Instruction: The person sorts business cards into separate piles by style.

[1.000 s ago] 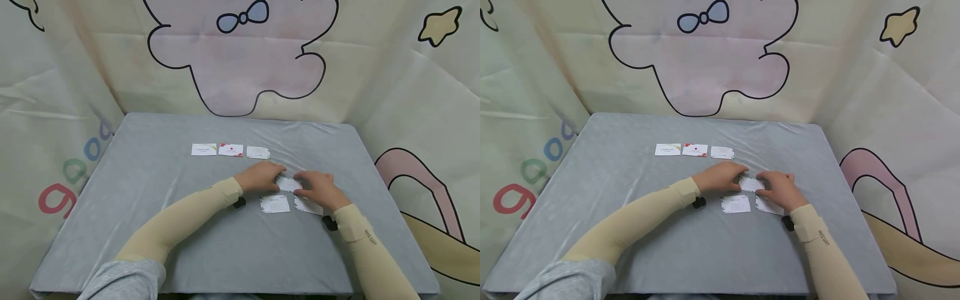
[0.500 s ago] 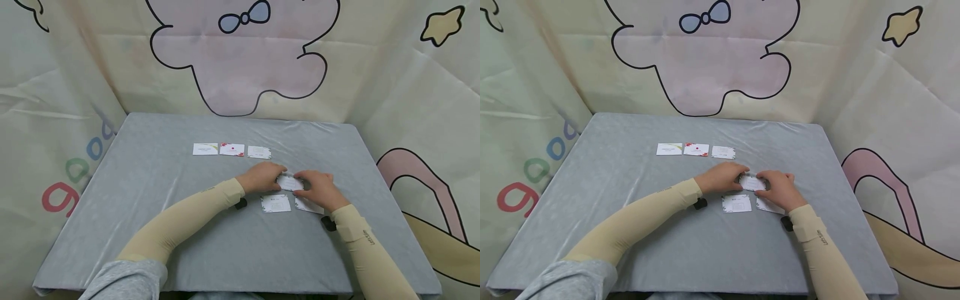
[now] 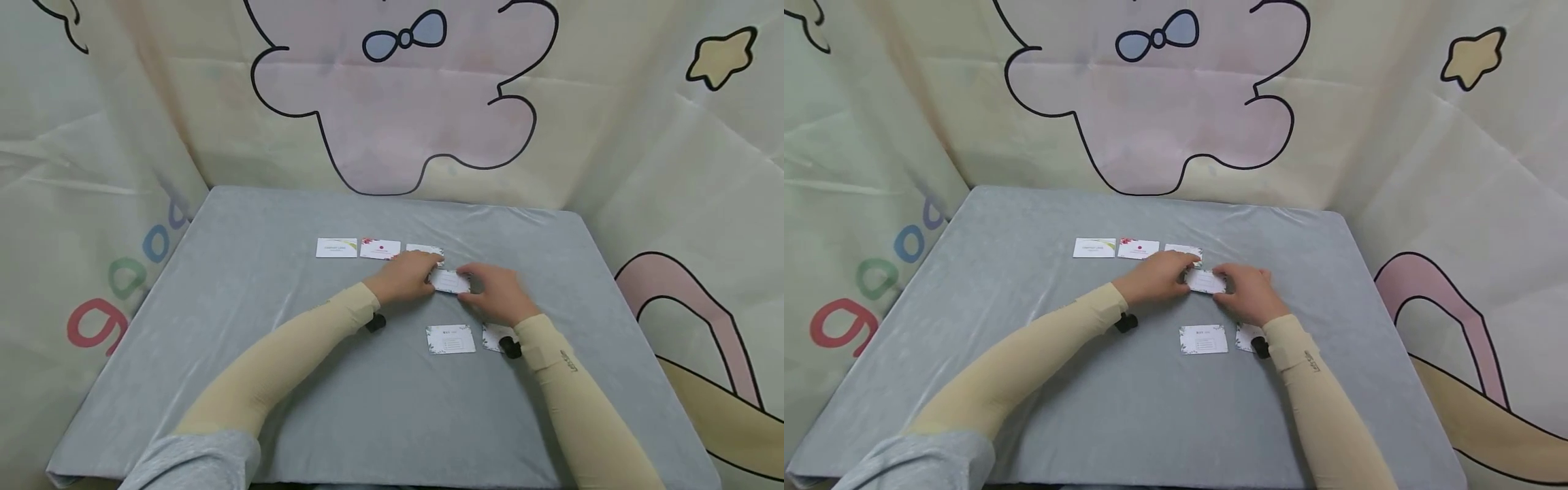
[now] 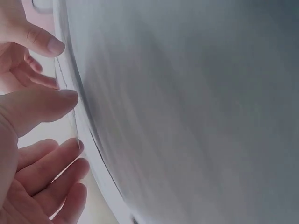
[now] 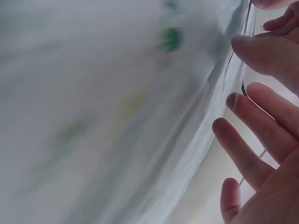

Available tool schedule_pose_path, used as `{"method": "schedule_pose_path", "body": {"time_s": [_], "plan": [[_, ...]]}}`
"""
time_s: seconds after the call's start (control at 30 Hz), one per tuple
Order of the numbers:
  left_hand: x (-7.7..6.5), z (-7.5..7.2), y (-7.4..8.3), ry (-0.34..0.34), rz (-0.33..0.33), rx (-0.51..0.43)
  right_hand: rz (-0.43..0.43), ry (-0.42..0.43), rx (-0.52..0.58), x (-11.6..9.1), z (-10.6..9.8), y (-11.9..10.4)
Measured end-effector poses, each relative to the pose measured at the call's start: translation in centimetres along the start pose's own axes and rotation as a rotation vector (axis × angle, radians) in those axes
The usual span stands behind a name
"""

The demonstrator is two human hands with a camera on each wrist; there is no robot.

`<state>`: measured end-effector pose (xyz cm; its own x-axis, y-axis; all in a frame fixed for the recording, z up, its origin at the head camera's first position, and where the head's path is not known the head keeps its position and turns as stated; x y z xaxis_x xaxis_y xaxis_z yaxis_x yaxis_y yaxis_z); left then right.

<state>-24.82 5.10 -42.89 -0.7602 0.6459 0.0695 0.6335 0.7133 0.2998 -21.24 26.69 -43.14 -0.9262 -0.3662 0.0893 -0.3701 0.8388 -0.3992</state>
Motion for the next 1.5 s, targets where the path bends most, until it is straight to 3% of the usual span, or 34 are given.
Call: {"method": "schedule_pose_path", "body": {"time_s": [0.2,0.4,1.0,1.5], "plan": [[0.1,-1.2,-3.7,0.018,-0.125,-0.044,0.024,-0.043,0.008,5.0,0.9,-1.1],[1.1,-1.6,-5.6,0.003,-0.184,-0.065,0.085,-0.086,0.026,7.5,1.4,-1.3],[1.7,-1.1,-6.4,-0.044,-0.182,-0.074,0.097,-0.112,0.049,8.4,2.2,-0.6],[1.4,-1.1,-7.3,-0.048,-0.191,-0.084,0.100,-0.115,0.067,9.2,2.8,-0.8]]}}
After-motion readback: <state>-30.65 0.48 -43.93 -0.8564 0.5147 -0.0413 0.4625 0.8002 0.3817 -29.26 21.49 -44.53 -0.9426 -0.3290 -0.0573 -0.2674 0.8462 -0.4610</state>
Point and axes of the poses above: each hand's wrist, its own x-axis towards the middle knuckle, its own z-axis out of the palm, y = z × x, the point moved 3 cm from there along x, towards the middle knuckle, and after that the axes turned 3 degrees about y, right-handed, at the moved point
